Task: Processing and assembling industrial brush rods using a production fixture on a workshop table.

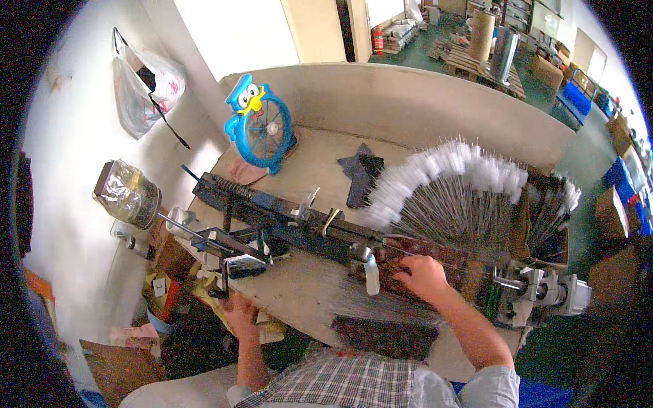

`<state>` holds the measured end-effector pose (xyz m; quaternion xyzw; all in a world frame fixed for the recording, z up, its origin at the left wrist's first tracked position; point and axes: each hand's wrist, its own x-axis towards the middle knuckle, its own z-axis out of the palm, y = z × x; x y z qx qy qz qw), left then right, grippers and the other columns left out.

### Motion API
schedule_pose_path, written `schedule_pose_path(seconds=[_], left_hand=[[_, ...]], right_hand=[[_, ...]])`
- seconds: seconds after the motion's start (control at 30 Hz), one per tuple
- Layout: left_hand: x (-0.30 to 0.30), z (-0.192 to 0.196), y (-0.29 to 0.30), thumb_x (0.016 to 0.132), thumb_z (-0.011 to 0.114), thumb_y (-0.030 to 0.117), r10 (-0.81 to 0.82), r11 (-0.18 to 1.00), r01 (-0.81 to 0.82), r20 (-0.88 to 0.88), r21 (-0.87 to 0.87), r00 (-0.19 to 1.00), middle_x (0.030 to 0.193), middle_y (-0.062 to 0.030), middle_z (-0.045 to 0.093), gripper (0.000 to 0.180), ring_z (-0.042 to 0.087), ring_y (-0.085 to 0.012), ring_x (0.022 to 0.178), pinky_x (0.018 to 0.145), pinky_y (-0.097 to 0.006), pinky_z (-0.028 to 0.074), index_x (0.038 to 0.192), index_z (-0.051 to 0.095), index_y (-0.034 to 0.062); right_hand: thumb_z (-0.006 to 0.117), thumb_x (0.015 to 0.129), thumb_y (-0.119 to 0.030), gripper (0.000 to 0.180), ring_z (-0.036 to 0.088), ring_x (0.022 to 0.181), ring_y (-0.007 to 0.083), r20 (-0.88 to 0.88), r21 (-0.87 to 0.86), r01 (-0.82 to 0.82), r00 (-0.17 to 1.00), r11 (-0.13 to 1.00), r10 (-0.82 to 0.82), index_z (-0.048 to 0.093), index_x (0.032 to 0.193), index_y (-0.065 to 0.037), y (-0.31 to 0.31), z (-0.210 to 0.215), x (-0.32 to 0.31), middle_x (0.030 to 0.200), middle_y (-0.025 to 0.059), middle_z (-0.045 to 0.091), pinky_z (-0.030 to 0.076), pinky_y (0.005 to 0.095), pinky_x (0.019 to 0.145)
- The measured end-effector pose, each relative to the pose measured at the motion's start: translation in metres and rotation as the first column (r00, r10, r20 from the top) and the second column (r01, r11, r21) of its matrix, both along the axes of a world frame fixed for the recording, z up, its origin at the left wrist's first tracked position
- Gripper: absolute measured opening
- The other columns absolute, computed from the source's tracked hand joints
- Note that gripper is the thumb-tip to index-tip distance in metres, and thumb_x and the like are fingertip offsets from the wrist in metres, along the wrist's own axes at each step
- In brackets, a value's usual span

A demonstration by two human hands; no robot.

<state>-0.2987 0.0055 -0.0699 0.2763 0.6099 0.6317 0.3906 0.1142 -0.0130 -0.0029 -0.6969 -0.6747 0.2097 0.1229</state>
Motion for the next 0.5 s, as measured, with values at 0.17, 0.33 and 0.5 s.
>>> schedule_pose_path(seconds=[0.17,0.33,0.5], left_hand=[[-0.005,0.011,0.012,0.081,0.063,0.012,0.192,0.979,-0.186,-0.068,0.085,0.979,0.088,-0.0066,0.058,0.031,0.059,-0.0142,0.072,0.052,-0.028,0.046,0.107,0.053,-0.0010],[0.046,0.009,0.009,0.084,0.062,0.025,-0.078,0.981,0.111,0.198,-0.160,0.977,0.094,-0.0095,0.060,0.034,0.060,-0.0161,0.079,0.062,-0.028,0.048,0.105,0.053,-0.0002],[0.073,0.021,0.036,0.085,0.059,0.033,-0.304,0.904,0.397,0.412,-0.159,0.859,0.095,-0.0098,0.061,0.039,0.060,-0.0165,0.076,0.062,-0.028,0.048,0.106,0.052,0.0017]], right_hand=[[0.067,0.072,-0.040,0.037,0.061,0.083,0.0321,-0.042,-0.033,0.016,0.999,0.999,-0.017,0.067,0.090,-0.008,0.003,0.008,0.000,0.086,0.0130,0.064,0.048,0.0421,0.073],[0.068,0.069,-0.041,0.038,0.061,0.082,0.0323,-0.081,-0.058,0.093,0.992,0.994,-0.098,0.067,0.089,-0.009,0.002,0.001,0.003,0.085,0.0130,0.064,0.048,0.0411,0.073],[0.069,0.069,-0.042,0.039,0.061,0.082,0.0327,-0.075,-0.117,0.135,0.987,0.984,-0.144,0.067,0.090,-0.009,0.006,0.012,0.000,0.084,0.0134,0.065,0.049,0.0407,0.073]])
